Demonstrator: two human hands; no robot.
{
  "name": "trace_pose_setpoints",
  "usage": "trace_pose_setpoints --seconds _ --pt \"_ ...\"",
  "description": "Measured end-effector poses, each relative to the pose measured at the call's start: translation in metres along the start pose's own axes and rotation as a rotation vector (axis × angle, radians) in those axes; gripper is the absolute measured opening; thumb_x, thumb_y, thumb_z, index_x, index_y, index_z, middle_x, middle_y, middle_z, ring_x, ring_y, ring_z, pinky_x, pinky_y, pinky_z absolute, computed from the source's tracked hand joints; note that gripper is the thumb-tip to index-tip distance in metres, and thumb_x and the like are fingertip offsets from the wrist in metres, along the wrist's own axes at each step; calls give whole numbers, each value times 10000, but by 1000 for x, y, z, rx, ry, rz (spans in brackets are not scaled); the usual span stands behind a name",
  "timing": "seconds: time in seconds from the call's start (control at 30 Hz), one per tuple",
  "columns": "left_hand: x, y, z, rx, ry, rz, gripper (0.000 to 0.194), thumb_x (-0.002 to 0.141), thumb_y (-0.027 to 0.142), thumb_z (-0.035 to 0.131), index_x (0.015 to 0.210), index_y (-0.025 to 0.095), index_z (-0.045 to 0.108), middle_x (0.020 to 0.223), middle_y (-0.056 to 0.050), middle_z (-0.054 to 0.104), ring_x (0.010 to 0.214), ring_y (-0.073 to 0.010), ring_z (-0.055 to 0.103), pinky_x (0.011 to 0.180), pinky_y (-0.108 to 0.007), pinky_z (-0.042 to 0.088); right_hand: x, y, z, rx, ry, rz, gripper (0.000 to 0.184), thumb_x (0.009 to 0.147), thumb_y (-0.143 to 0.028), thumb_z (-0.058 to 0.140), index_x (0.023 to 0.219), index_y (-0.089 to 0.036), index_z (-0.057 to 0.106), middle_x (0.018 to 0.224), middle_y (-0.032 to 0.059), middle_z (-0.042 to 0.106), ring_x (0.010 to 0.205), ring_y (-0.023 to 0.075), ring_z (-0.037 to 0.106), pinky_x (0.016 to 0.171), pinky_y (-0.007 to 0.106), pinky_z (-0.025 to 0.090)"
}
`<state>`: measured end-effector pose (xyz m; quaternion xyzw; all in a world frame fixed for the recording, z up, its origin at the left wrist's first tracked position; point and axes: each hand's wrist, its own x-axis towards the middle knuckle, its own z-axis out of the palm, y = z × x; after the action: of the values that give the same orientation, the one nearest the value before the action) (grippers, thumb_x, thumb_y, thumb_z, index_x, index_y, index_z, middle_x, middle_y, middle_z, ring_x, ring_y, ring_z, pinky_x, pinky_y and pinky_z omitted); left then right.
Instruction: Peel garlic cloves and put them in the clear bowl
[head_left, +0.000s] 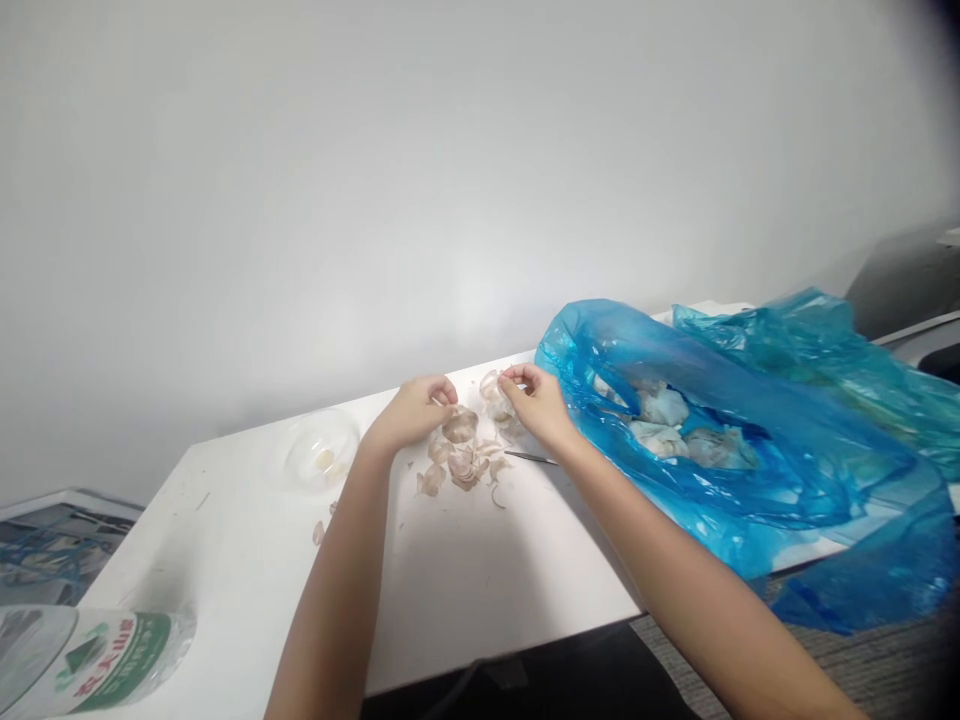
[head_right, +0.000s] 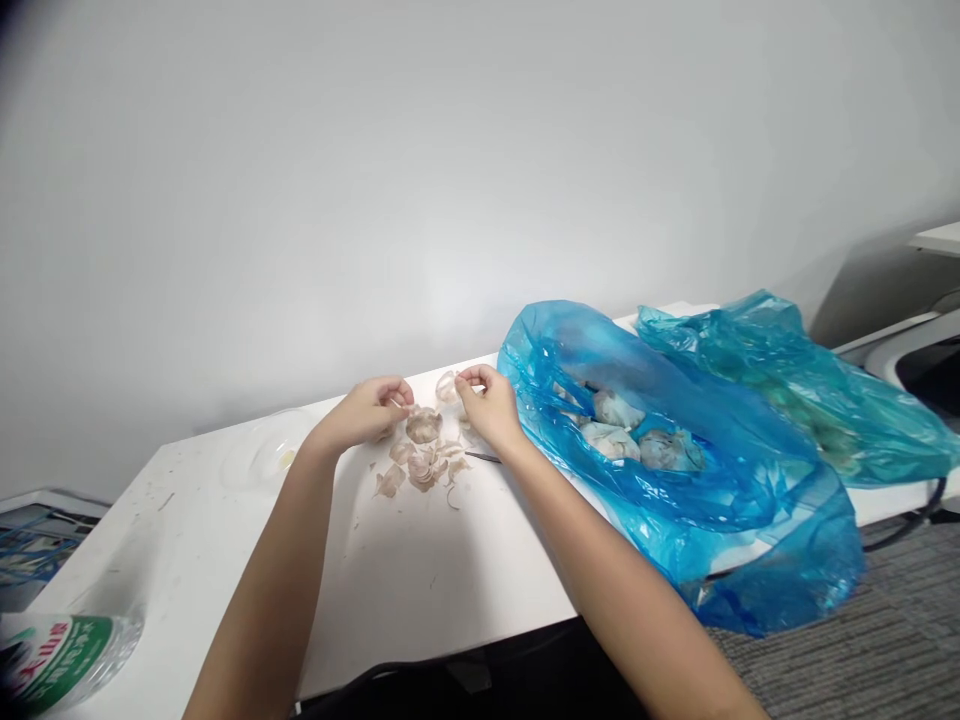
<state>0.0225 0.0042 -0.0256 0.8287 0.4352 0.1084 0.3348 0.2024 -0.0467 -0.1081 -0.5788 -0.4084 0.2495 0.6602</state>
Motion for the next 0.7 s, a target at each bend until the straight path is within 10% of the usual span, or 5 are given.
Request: trace_pose_setpoints --seconds 0.2,0.4,0.7 --pt "-1 -5 -2 75 -238 8 227 706 284 621 907 202 686 970 -38 696 846 -206 640 704 -277 466 -5 -3 -2 -103 2 -138 230 805 -396 578 821 -174 639 808 36 675 548 115 469 573 273 387" --pt "1 4 7 -11 -14 103 288 890 419 470 970 217 659 1027 -25 692 876 -185 623 762 -284 469 -11 -3 -1 -259 -133 -330 154 863 -312 579 938 -197 649 877 10 691 581 110 500 626 267 398" --pt "7 9 17 -54 139 152 235 861 359 513 794 191 663 917 -22 667 853 -171 593 751 -271 447 -13 -3 4 -74 -182 -227 199 830 -342 609 952 -190 650 866 14 670 543 97 444 555 252 357"
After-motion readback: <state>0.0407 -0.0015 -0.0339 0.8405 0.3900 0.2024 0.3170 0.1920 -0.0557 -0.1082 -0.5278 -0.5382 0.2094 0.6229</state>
